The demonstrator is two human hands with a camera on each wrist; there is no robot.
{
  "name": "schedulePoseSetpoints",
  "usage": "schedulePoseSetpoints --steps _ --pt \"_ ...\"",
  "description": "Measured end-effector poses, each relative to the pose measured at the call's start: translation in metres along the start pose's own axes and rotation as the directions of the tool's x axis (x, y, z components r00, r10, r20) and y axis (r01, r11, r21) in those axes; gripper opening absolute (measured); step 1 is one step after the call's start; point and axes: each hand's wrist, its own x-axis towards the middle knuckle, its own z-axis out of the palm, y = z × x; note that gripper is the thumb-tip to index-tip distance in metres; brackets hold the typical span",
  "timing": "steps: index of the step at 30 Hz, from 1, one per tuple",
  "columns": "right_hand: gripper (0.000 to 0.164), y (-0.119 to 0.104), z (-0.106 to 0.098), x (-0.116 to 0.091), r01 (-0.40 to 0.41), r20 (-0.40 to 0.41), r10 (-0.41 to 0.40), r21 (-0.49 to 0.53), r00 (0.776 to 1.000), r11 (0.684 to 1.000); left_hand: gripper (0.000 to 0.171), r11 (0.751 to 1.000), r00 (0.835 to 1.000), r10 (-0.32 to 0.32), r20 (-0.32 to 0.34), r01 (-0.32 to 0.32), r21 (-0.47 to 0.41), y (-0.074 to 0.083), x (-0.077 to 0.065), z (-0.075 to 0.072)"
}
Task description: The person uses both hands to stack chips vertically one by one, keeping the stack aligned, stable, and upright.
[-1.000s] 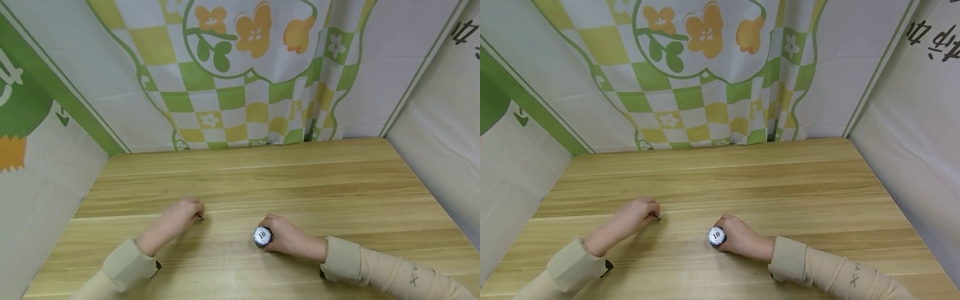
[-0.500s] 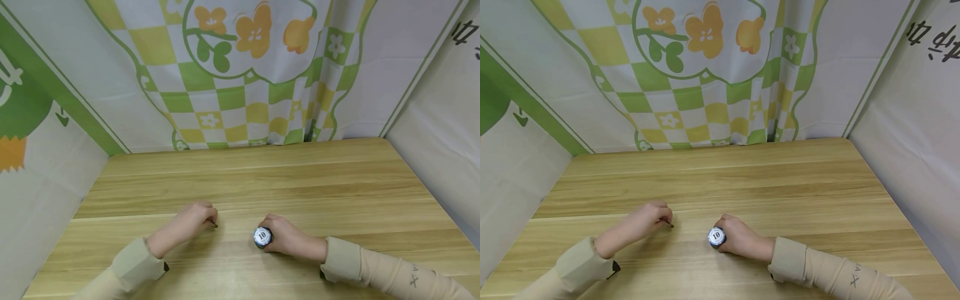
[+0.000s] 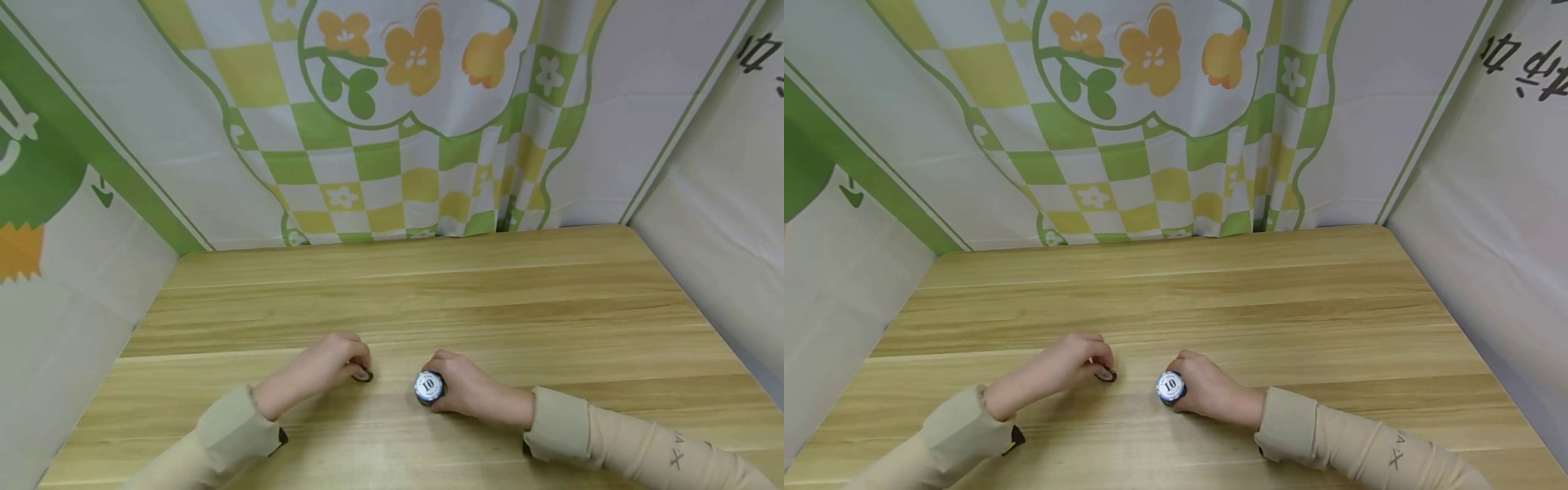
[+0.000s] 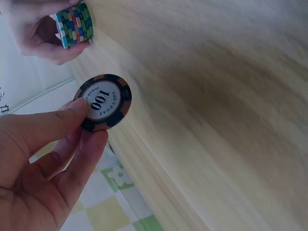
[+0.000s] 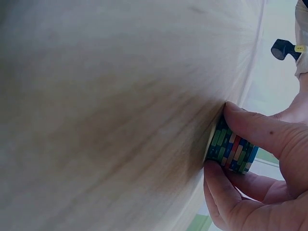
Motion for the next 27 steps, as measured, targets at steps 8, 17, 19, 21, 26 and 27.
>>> schedulePoseSetpoints --steps 8,17,19,21,26,27 --pt "0.042 0.002 0.002 0.000 0.012 -0.008 -0.012 -0.005 1.000 1.000 0.007 0.987 0.999 0.008 0.044 -0.001 -0.159 -0.002 0.009 0.006" --pt "0.043 0.002 0.002 0.001 -0.004 0.002 0.004 0.000 1.000 1.000 0.006 0.896 0.990 -0.090 0.107 0.127 -0.425 0.001 0.016 0.013" --pt "0.042 0.001 0.001 0.001 -0.001 0.001 0.001 0.001 1.000 1.000 0.008 0.843 0.983 -0.129 0.128 0.177 -0.508 0.001 0.017 0.016" --pt "0.043 0.001 0.001 0.001 0.002 -0.001 -0.002 0.002 1.000 1.000 0.009 0.767 0.972 -0.173 0.160 0.235 -0.597 0.002 0.017 0.020" --pt "0.043 0.001 0.001 0.000 0.000 -0.003 0.000 0.010 1.000 1.000 0.014 0.594 0.940 -0.254 0.228 0.337 -0.730 0.005 0.019 0.025" --pt "0.043 0.001 0.001 0.000 -0.001 -0.003 0.001 0.012 1.000 1.000 0.014 0.572 0.935 -0.265 0.237 0.350 -0.742 0.005 0.020 0.026"
